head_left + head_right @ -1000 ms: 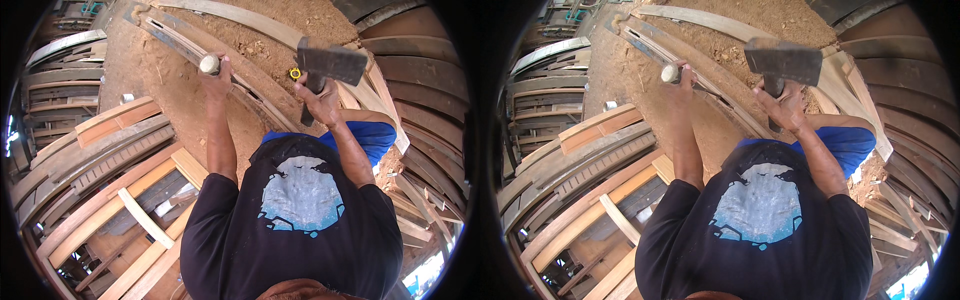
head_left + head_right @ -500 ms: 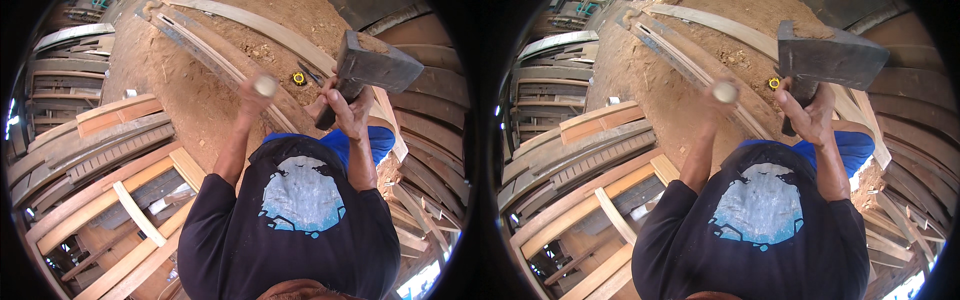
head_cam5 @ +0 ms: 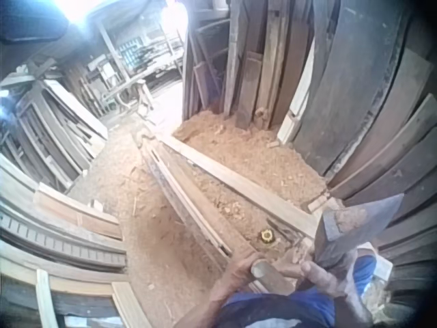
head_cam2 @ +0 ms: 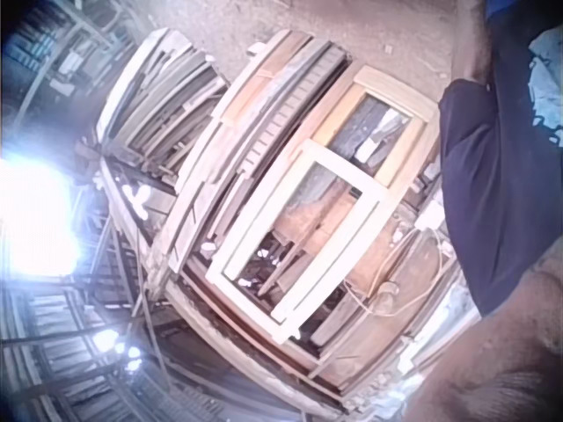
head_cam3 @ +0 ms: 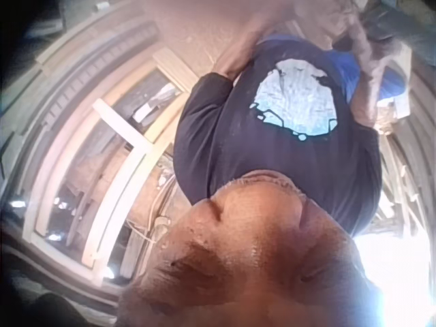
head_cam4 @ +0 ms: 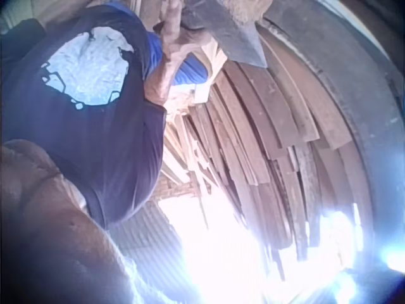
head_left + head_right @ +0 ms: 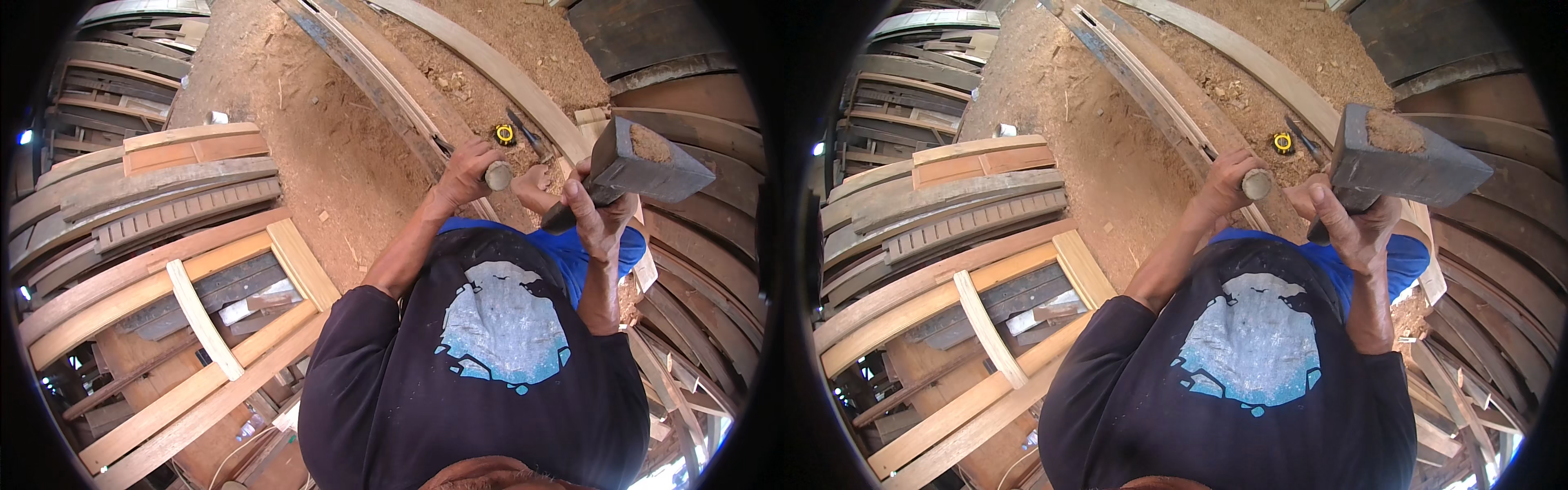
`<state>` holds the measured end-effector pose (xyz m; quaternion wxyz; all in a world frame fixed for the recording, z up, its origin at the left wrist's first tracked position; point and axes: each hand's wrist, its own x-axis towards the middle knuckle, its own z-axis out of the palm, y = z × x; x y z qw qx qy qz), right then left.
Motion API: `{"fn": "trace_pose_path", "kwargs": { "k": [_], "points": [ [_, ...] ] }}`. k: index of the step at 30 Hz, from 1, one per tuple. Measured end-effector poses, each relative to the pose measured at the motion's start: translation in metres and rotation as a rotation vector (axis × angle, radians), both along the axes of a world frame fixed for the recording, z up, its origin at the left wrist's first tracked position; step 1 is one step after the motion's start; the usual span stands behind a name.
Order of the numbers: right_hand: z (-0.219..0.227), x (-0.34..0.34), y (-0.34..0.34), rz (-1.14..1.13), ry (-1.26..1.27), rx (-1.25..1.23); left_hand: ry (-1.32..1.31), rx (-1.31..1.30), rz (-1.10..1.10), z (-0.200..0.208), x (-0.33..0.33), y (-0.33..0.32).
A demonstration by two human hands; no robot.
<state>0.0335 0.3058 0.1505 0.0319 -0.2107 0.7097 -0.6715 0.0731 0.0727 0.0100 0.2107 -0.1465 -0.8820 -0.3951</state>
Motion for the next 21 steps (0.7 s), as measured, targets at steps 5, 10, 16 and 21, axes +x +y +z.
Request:
{"fn": "trace_pose_path", "kwargs": {
  "k": [5,10,16,21],
  "points": [
    [0.013,0.014,-0.007,0.047,-0.036,-0.029,0.054,-0.061,-0.008,0.0,-0.001,-0.002],
    [-0.004,0.029,0.007,0.037,0.143,0.09,0.055,-0.062,-0.023,-0.001,0.011,-0.004],
    [-0.011,0.045,0.003,0.145,-0.044,0.07,0.05,0.011,0.017,0.014,0.006,-0.001],
    [-0.01,0.045,0.006,0.14,0.064,0.126,0.056,0.023,0.021,0.017,-0.002,0.001]
  ]
}}
